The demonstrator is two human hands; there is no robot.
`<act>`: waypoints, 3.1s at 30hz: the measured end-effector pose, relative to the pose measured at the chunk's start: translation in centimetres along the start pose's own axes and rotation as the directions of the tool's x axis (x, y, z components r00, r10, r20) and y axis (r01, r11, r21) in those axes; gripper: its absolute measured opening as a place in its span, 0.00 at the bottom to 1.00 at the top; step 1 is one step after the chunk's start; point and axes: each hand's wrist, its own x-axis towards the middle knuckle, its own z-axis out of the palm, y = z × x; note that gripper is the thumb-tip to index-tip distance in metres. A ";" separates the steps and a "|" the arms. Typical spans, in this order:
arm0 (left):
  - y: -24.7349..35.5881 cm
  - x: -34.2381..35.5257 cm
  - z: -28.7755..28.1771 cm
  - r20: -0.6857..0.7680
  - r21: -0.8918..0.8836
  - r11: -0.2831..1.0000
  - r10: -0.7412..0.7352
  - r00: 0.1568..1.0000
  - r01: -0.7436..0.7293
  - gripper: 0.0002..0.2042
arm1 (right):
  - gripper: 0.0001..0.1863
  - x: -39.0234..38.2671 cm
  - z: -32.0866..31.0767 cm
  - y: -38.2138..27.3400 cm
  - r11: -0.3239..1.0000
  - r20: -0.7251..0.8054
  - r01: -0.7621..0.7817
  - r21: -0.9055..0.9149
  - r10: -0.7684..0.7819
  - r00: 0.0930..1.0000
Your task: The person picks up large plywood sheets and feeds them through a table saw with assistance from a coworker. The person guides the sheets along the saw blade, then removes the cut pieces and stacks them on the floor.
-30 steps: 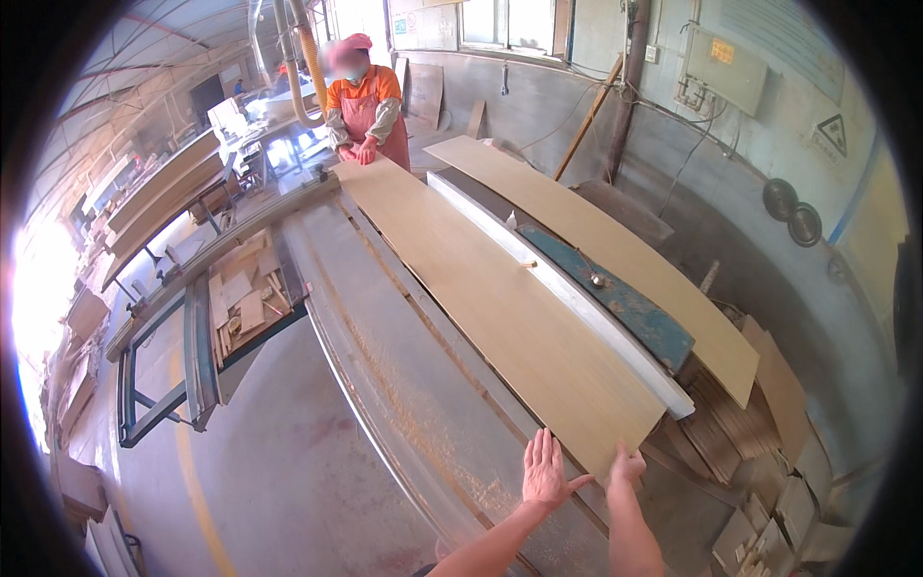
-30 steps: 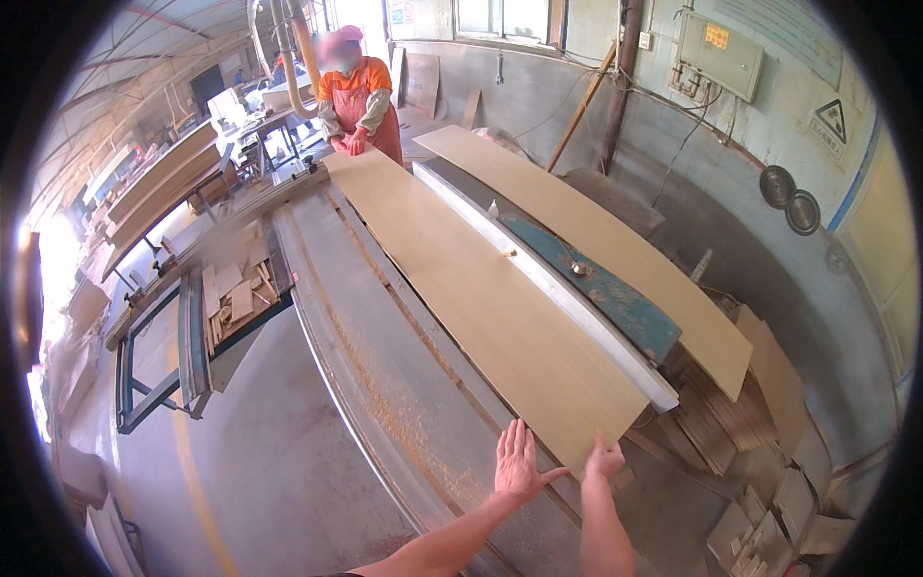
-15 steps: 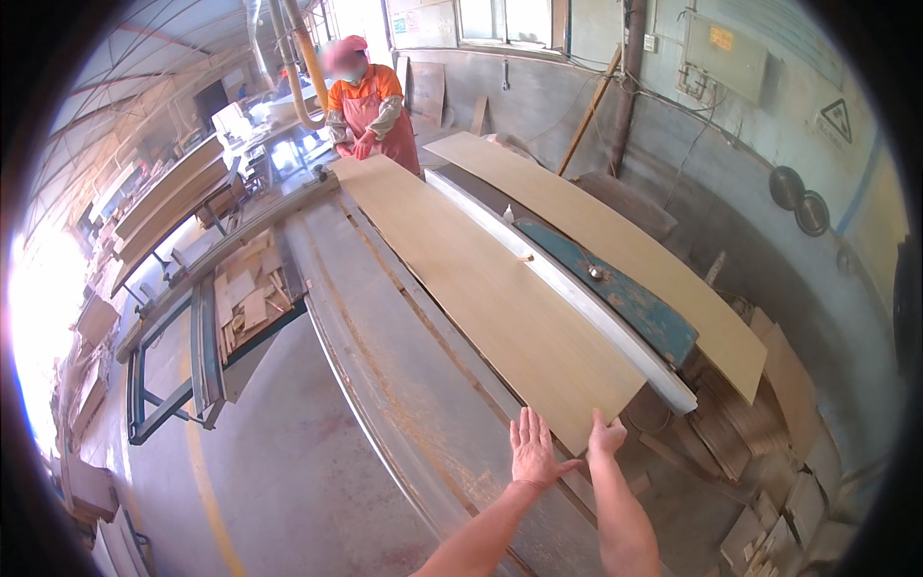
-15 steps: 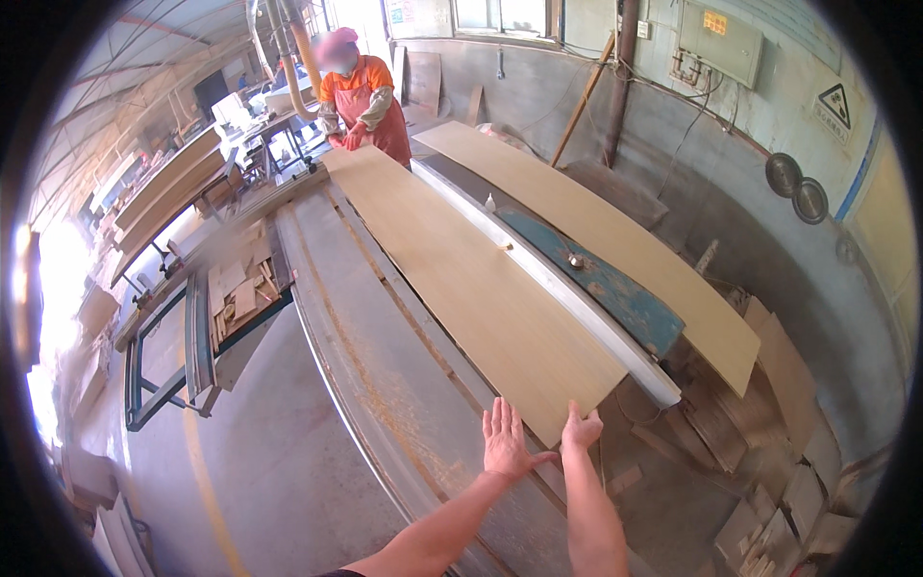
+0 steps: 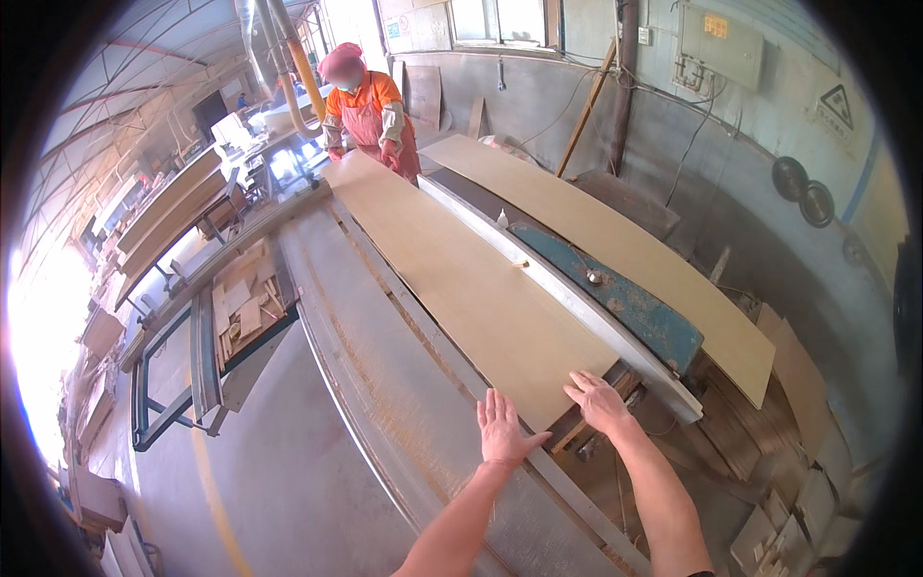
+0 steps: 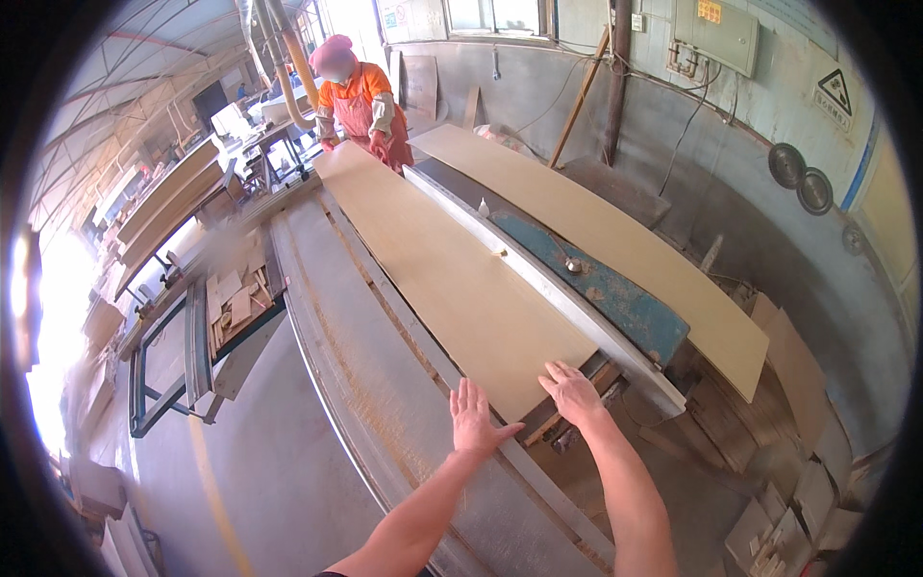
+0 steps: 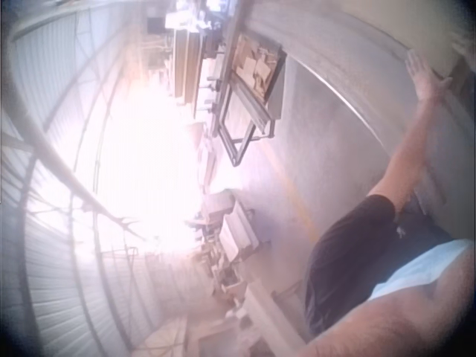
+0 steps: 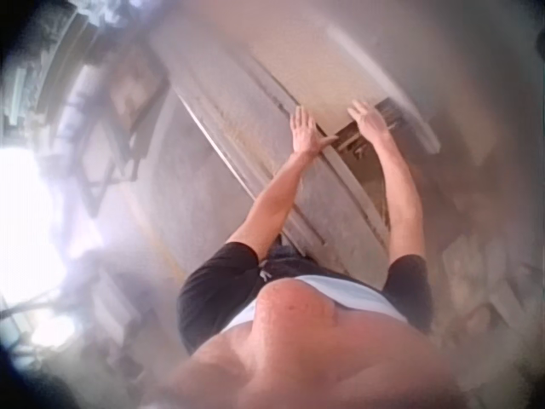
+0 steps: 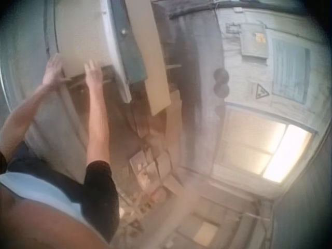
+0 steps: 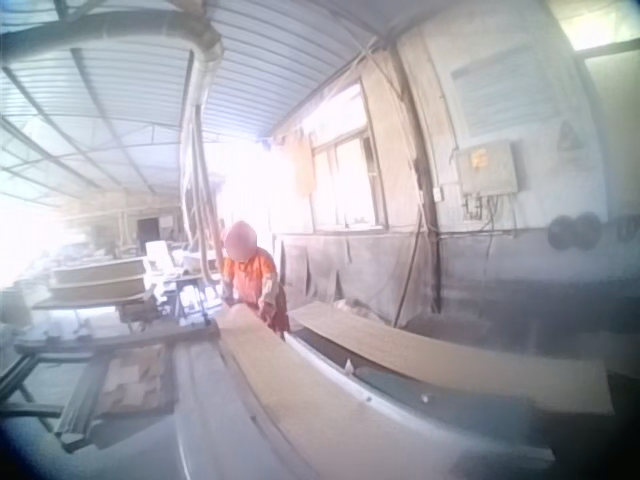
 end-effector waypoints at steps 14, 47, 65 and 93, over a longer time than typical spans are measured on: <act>-6.7 4.6 -1.6 -0.043 0.009 0.999 -0.031 0.999 0.032 0.54 | 0.30 11.4 -0.7 -1.3 0.900 0.317 0.290 -0.325 -0.185 0.930; -26.1 0.8 -12.8 -0.315 -0.597 0.795 -0.354 0.880 0.106 0.20 | 0.35 33.0 -1.6 -0.7 0.857 0.297 0.368 -0.362 -0.268 0.917; -30.9 4.5 -18.6 -0.298 -0.604 0.783 -0.392 0.870 0.146 0.20 | 0.36 42.3 -2.9 -3.2 0.843 0.303 0.399 -0.361 -0.298 0.905; -39.1 12.2 -23.7 -0.343 -0.587 0.798 -0.399 0.850 0.138 0.22 | 0.31 60.3 -5.9 -6.8 0.942 0.201 0.296 -0.156 -0.263 0.944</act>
